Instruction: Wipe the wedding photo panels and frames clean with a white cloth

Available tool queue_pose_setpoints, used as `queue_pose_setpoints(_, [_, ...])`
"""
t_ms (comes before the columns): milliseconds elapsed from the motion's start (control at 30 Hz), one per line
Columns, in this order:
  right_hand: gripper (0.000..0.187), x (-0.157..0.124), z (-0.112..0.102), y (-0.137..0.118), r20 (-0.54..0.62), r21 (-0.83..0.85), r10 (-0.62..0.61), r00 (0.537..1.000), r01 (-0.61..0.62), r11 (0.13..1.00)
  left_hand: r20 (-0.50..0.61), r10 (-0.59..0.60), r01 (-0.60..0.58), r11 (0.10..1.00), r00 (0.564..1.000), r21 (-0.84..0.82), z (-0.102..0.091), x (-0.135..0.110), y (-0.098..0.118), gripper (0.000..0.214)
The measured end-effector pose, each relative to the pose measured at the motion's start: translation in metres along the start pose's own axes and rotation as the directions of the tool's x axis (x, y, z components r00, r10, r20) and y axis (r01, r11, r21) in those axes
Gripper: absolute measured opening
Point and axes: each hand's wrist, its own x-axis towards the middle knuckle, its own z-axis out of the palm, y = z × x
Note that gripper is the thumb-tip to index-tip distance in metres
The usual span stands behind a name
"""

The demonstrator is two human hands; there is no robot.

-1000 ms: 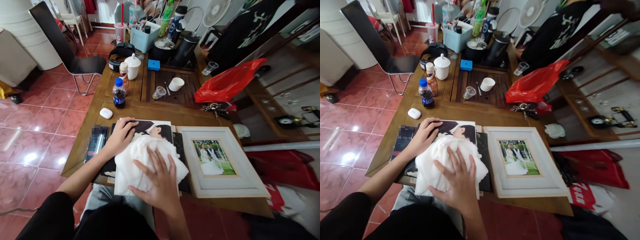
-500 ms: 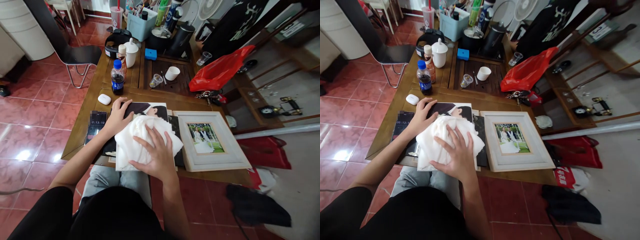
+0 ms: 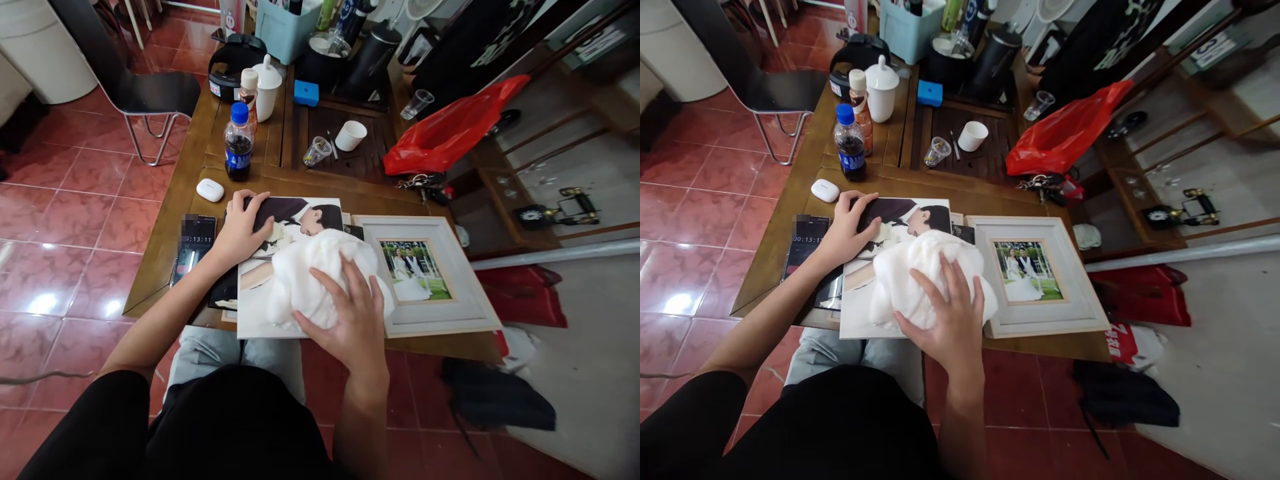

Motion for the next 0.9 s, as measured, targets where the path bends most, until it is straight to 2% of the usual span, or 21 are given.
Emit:
queue_pose_setpoints(133, [0.059, -0.005, 0.000, -0.009, -0.053, -0.012, 0.009, 0.999, -0.010, 1.000, -0.025, 0.003, -0.003, 1.000, 1.000, -0.003, 0.003, 0.000, -0.001, 0.048])
queue_pose_setpoints(300, [0.065, -0.006, 0.010, -0.051, -0.031, 0.079, -0.110, 0.993, 0.112, 0.990, -0.035, -0.011, 0.011, 1.000, 0.999, -0.003, 0.004, 0.000, -0.002, 0.048])
queue_pose_setpoints(400, [0.062, -0.006, 0.017, -0.072, -0.029, 0.113, -0.144, 0.989, 0.146, 0.983, -0.045, -0.012, 0.011, 1.000, 0.999, -0.015, 0.005, 0.000, -0.002, 0.047])
queue_pose_setpoints(467, [0.058, -0.006, 0.018, -0.077, -0.022, 0.121, -0.146, 0.989, 0.148, 0.982, -0.049, -0.016, 0.015, 1.000, 0.999, -0.022, 0.005, 0.000, -0.002, 0.047])
queue_pose_setpoints(567, [0.053, -0.007, 0.015, -0.068, -0.001, 0.122, -0.133, 0.991, 0.132, 0.984, -0.041, -0.012, 0.012, 1.000, 0.999, -0.020, 0.005, 0.000, -0.002, 0.048])
queue_pose_setpoints(733, [0.051, -0.014, 0.005, -0.031, -0.048, 0.059, -0.008, 0.999, 0.011, 0.998, -0.038, 0.002, -0.002, 1.000, 0.999, -0.010, 0.005, 0.002, -0.002, 0.048])
queue_pose_setpoints(833, [0.056, -0.019, 0.001, -0.015, -0.086, 0.018, 0.047, 0.995, -0.046, 0.999, -0.045, 0.005, -0.006, 1.000, 0.999, -0.010, 0.006, 0.001, -0.002, 0.048])
queue_pose_setpoints(900, [0.061, -0.019, 0.001, -0.013, -0.092, -0.010, 0.051, 0.994, -0.052, 0.999, -0.048, 0.005, -0.005, 1.000, 0.999, -0.004, 0.006, 0.000, -0.001, 0.048])
